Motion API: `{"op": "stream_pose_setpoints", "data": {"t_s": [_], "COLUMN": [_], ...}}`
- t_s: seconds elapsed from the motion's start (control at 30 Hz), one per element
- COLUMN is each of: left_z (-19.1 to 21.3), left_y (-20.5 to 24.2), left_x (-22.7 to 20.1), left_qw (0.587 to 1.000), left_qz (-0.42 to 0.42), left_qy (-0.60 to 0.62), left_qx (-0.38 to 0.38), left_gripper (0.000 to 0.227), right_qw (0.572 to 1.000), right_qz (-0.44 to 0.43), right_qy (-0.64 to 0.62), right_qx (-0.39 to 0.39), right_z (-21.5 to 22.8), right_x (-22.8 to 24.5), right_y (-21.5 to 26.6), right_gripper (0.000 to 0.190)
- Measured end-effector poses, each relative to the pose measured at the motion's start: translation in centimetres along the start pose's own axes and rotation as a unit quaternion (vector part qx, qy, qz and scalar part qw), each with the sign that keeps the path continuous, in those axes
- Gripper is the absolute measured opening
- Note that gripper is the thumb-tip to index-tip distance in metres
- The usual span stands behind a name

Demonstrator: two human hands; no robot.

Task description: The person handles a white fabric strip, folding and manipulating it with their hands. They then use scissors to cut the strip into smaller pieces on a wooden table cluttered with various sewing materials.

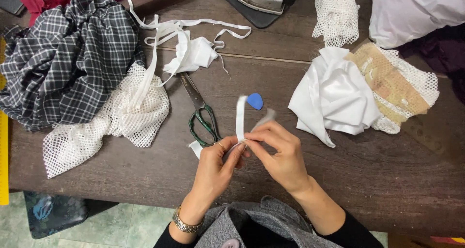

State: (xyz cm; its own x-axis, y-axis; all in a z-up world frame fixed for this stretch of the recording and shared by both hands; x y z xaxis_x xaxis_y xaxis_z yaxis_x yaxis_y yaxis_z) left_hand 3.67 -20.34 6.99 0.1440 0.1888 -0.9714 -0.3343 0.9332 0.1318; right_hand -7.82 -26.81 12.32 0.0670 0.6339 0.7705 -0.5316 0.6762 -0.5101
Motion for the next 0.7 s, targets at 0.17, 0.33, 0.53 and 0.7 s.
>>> {"op": "stream_pose_setpoints", "data": {"t_s": [0.17, 0.33, 0.53, 0.7], "left_z": [-0.6, -1.3, -2.1, -2.6], "left_y": [0.2, 0.8, 1.2, 1.3], "left_x": [0.0, 0.4, 0.4, 0.5], "left_qw": [0.999, 0.995, 0.989, 0.983], "left_qz": [0.039, 0.074, 0.092, 0.089], "left_qy": [0.012, 0.033, 0.035, -0.026], "left_qx": [0.030, 0.063, 0.112, 0.161], "left_gripper": [0.019, 0.020, 0.019, 0.023], "right_qw": [0.998, 0.991, 0.988, 0.990], "right_qz": [0.056, 0.095, 0.090, 0.087], "right_qy": [0.031, 0.081, 0.089, 0.066], "right_qx": [-0.018, -0.050, -0.083, -0.084], "right_z": [0.2, 1.2, 2.2, 2.0], "right_x": [1.3, 2.3, 2.3, 2.1], "right_y": [0.2, -0.3, -0.3, -0.2], "right_gripper": [0.009, 0.005, 0.004, 0.004]}}
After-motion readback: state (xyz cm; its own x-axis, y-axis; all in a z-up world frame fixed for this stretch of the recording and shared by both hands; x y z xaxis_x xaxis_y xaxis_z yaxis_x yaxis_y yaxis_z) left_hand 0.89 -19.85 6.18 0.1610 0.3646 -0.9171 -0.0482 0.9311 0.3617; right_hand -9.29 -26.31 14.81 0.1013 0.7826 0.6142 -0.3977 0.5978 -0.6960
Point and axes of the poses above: each hand's wrist, its own y-axis away from the middle knuckle, its own z-axis out of the back of the hand, x = y × z, the point moved 10 cm from there along -y, towards the middle knuckle, and after that the axes turned 6 degrees about z, right-handed, at the moved point
